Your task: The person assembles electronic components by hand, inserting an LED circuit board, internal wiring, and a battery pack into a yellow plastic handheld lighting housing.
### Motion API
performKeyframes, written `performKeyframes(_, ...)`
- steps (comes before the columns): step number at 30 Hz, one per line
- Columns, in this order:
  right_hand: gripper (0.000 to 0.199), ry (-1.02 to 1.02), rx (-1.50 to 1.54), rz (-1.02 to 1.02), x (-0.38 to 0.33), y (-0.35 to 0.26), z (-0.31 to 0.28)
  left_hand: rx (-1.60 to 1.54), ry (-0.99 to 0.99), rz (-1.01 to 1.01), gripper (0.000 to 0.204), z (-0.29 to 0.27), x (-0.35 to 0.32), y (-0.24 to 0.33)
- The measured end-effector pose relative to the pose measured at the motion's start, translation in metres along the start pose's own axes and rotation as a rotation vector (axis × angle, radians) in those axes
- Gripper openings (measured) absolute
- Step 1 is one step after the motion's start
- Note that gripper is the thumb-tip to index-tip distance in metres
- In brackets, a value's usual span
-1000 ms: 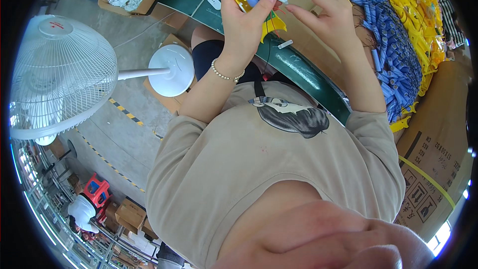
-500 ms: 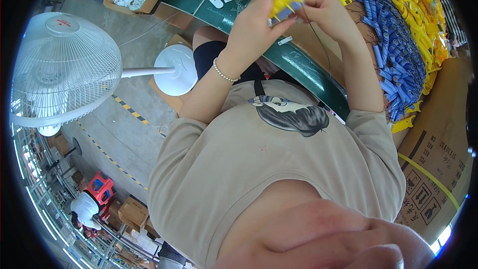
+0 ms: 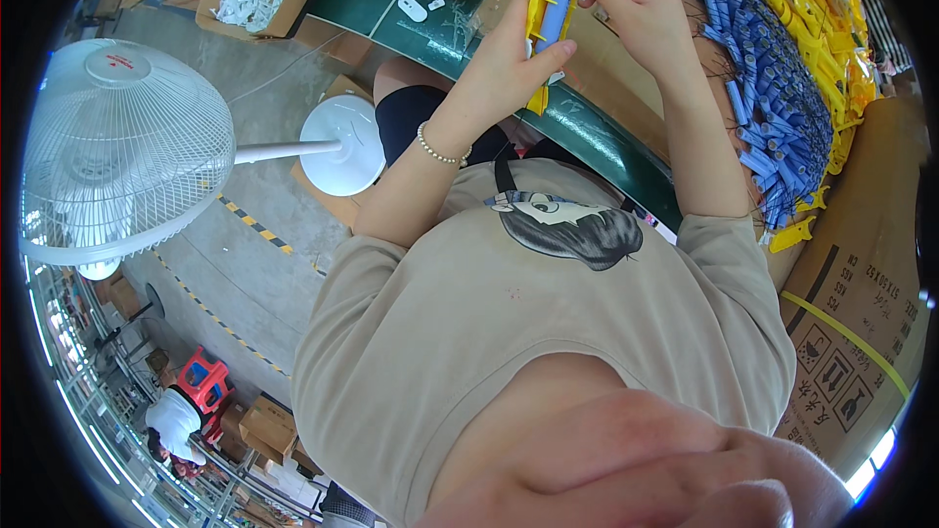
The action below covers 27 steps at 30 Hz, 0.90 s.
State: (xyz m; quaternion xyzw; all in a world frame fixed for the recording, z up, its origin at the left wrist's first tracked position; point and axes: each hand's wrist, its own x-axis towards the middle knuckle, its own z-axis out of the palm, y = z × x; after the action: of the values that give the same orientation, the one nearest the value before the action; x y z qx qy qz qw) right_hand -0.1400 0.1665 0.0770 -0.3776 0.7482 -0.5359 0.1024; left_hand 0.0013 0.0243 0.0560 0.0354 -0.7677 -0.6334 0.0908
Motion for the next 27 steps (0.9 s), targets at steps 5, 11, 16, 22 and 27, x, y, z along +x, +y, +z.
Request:
performKeyframes(5, 0.024, -0.196, -0.6, 0.343, 0.008, -0.032, -0.005, -0.022, -0.114, -0.043, 0.05, -0.007, -0.001, -0.008)
performKeyframes(11, 0.025, -0.364, 0.036, -0.098, 0.023, 0.007, -0.004, -0.471, -0.407, -0.278, 0.052, -0.031, -0.002, -0.011)
performKeyframes(16, 0.022, -0.293, 0.039, 0.372, 0.116, 0.003, -0.06, -0.56, 0.136, 0.16, 0.056, -0.03, 0.0, -0.05)
performKeyframes(22, 0.024, 0.116, 0.837, 0.874, 0.291, 0.165, -0.05, 0.701, 0.33, 0.513, 0.042, -0.025, -0.012, -0.074)
performKeyframes(27, 0.021, 0.171, 0.256, 0.899, 0.317, 0.183, -0.052, 0.632, 0.368, 0.422, 0.037, -0.022, -0.007, -0.072)
